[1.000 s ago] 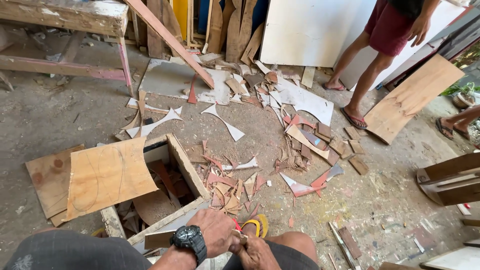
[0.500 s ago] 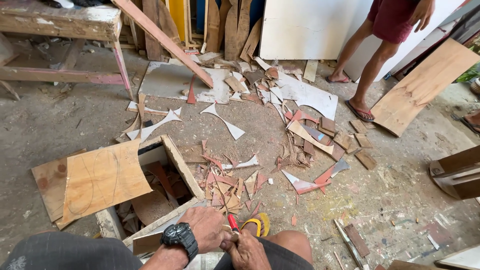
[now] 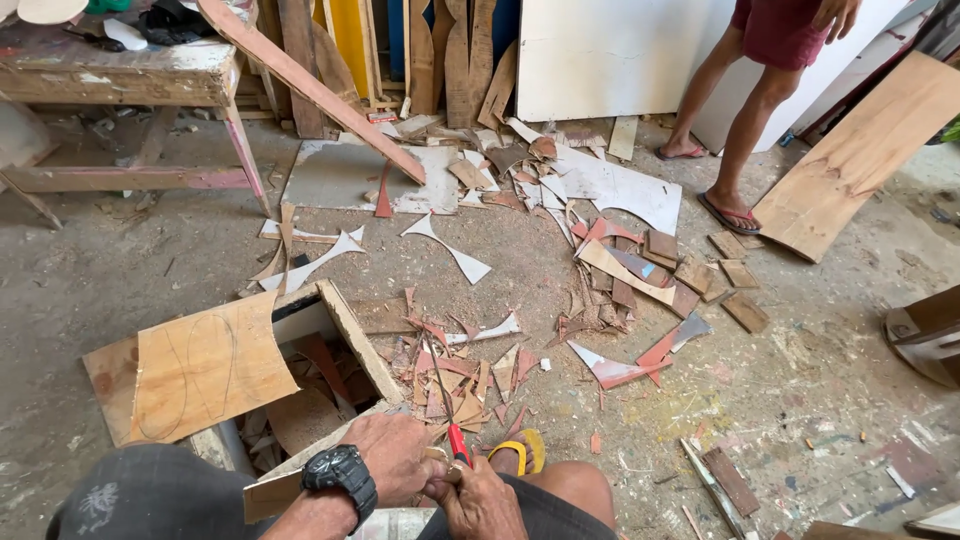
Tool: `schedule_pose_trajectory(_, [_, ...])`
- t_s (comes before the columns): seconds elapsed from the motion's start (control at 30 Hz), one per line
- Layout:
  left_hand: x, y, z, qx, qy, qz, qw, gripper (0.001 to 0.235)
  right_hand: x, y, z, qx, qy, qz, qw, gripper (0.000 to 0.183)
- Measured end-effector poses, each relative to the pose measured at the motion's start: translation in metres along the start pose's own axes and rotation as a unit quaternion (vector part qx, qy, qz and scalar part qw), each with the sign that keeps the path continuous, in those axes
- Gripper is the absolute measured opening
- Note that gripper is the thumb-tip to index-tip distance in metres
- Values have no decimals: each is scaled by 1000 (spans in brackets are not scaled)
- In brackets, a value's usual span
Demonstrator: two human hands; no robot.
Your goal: Cutting curved templates out of thin plywood sheets using a manual hand saw.
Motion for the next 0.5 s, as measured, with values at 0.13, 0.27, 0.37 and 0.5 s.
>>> schedule_pose_trajectory(0.13, [1, 3, 6, -10, 41, 35, 998, 44, -6, 2, 7, 40, 30, 17, 999, 49])
schedule_pose_trajectory(0.27, [-12, -27, -8, -13, 119, 148, 982, 40, -9, 5, 5, 102, 48, 78, 991, 50])
schedule_pose_trajectory(0.37, [-13, -2, 4, 8, 92, 190, 977, 43, -33, 28, 17, 144, 55, 51, 987, 39])
schedule_pose_trajectory(0.5, [-23, -2, 8, 26, 173, 401, 899, 36, -50, 47, 24, 186, 69, -8, 980, 51])
Point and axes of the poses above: each hand's wrist, its own z-axis away from the middle knuckle, its own y-axis out of the back of the hand, x = y × z, the point moved 5 cm from there along -z, towards the middle knuckle, and after that the axes turned 6 degrees about -z, right-handed, at the moved point
